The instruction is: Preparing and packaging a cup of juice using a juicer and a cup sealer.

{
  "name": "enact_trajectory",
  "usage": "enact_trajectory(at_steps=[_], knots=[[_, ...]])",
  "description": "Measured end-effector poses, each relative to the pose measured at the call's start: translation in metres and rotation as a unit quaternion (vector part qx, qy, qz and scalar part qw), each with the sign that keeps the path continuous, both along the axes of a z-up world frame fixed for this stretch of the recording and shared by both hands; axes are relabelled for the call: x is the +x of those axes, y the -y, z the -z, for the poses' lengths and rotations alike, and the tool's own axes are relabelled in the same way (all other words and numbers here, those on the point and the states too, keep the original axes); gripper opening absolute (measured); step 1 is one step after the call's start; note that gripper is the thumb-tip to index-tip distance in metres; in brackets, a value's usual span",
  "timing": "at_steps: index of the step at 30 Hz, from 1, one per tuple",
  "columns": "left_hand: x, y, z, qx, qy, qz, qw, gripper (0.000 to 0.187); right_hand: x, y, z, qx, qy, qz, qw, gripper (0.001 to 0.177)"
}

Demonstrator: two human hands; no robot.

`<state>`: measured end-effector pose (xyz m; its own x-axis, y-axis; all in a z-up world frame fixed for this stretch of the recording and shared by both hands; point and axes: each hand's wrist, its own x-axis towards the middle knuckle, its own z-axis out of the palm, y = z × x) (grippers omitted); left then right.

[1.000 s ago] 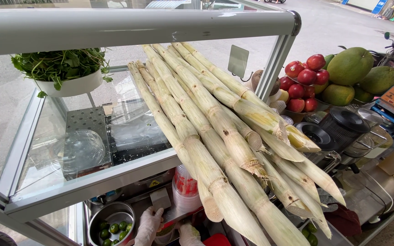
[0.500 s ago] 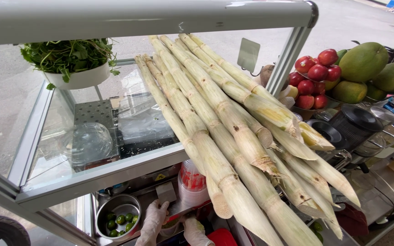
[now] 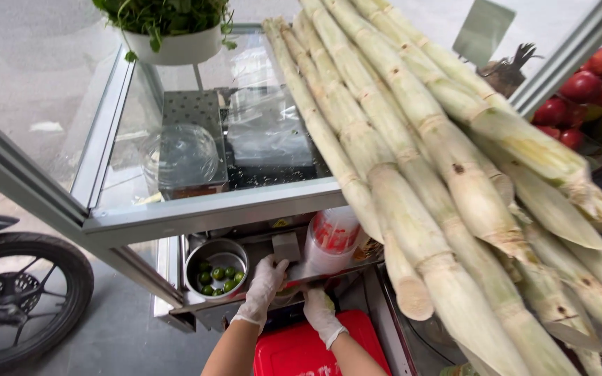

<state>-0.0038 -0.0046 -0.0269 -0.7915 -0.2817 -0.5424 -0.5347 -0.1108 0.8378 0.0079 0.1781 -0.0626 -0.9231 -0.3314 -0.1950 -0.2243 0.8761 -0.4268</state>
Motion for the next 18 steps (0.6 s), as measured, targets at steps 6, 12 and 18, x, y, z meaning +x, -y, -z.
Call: enact_trajectory(at_steps=[6, 12, 18], knots=[[0.0, -0.001, 0.004, 0.007, -0.02, 0.003, 1.0, 0.036, -0.006, -0.005, 0.041, -0.015, -0.063, -0.016, 0.998, 0.02], [0.001, 0.005, -0.014, 0.002, 0.006, 0.016, 1.0, 0.047, -0.011, -0.003, 0.009, -0.07, 0.002, -0.01, 0.997, 0.025], [0.006, 0.001, -0.023, 0.026, 0.006, -0.006, 1.0, 0.044, -0.028, -0.009, 0.046, -0.212, 0.121, 0.013, 0.97, 0.029]])
